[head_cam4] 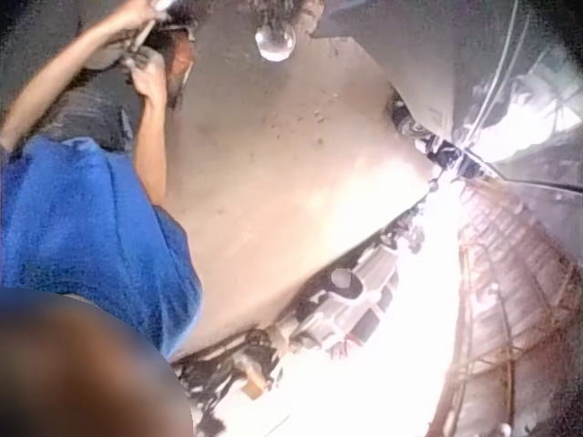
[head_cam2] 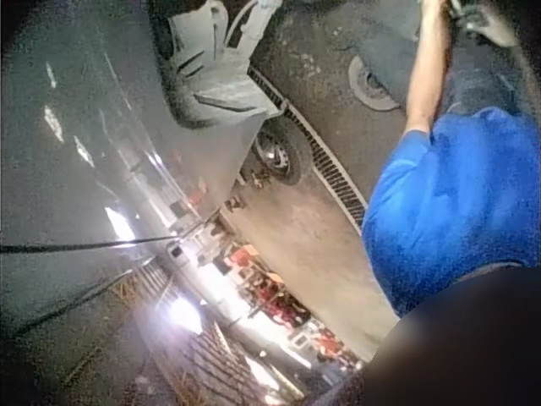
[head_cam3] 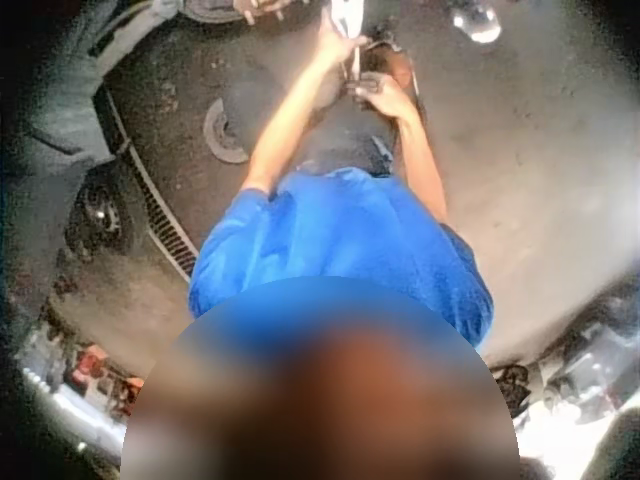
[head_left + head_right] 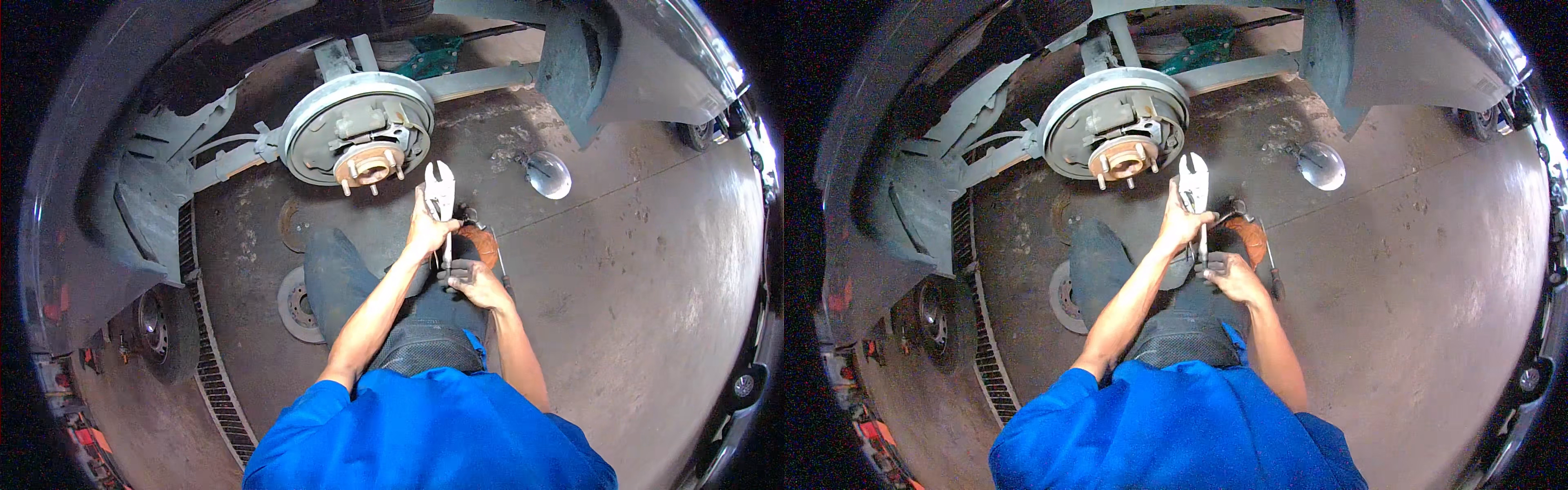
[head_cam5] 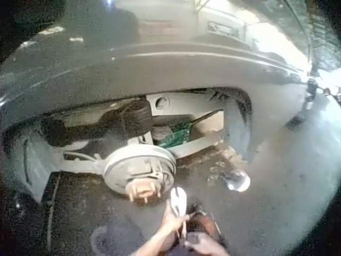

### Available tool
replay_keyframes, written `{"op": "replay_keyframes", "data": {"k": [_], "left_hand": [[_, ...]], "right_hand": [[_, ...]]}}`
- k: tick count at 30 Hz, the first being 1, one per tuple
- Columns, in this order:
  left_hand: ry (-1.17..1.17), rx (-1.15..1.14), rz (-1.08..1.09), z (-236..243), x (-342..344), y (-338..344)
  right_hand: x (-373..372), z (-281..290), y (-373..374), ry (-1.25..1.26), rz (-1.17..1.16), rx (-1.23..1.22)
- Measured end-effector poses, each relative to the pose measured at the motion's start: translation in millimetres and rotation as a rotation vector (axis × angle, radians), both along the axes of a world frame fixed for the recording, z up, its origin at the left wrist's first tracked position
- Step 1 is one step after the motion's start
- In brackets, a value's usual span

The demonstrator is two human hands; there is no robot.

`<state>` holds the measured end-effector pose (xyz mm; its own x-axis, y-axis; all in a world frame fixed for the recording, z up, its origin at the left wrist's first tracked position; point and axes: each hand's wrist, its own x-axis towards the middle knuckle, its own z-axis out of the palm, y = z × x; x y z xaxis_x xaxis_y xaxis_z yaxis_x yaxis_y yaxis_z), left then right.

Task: The recorder is disassembly and inspecting a drum brake assembly on a vehicle.

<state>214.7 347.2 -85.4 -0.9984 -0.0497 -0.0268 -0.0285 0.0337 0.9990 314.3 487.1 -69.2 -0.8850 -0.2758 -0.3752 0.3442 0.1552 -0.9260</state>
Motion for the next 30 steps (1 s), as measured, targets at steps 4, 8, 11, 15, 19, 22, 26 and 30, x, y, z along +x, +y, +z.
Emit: {"op": "replay_keyframes", "data": {"k": [4, 8, 11, 15, 19, 22, 26, 30], "left_hand": [[-0.011, 0.157, -0.029, -1.6, -4.8, -1.1], [0.101, 0.172, -0.044, 0.3, -10.8, -4.4], [0.074, 0.142, -0.029, 3.2, -11.0, -6.1], [-0.096, 0.447, -0.088, 3.2, -9.2, -3.9], [-0.239, 0.631, -0.127, -0.7, -10.4, -4.0], [-0.143, 0.585, -0.11, -1.3, -12.1, -9.2], [-0.264, 0.72, -0.172, 4.7, -14.0, -17.1], [-0.233, 0.61, -0.24, 13.9, -20.5, -18.9]], "right_hand": [[-8.2, 0.6, 0.5, 0.098, 0.033, 0.331], [-12.7, -1.6, -5.0, 0.144, 0.035, 0.463], [-14.8, -7.5, -11.3, 0.146, -0.02, 0.193], [-26.6, -15.0, -14.7, 0.168, -0.037, 0.242], [-40.1, -6.2, -14.7, 0.144, 0.151, 0.424], [-47.2, 12.8, -10.8, 0.342, 0.286, 0.393], [-51.4, 35.2, -3.6, 0.387, 0.338, 0.373], [-51.9, 40.3, -10.6, 0.299, 0.307, 0.303]]}}
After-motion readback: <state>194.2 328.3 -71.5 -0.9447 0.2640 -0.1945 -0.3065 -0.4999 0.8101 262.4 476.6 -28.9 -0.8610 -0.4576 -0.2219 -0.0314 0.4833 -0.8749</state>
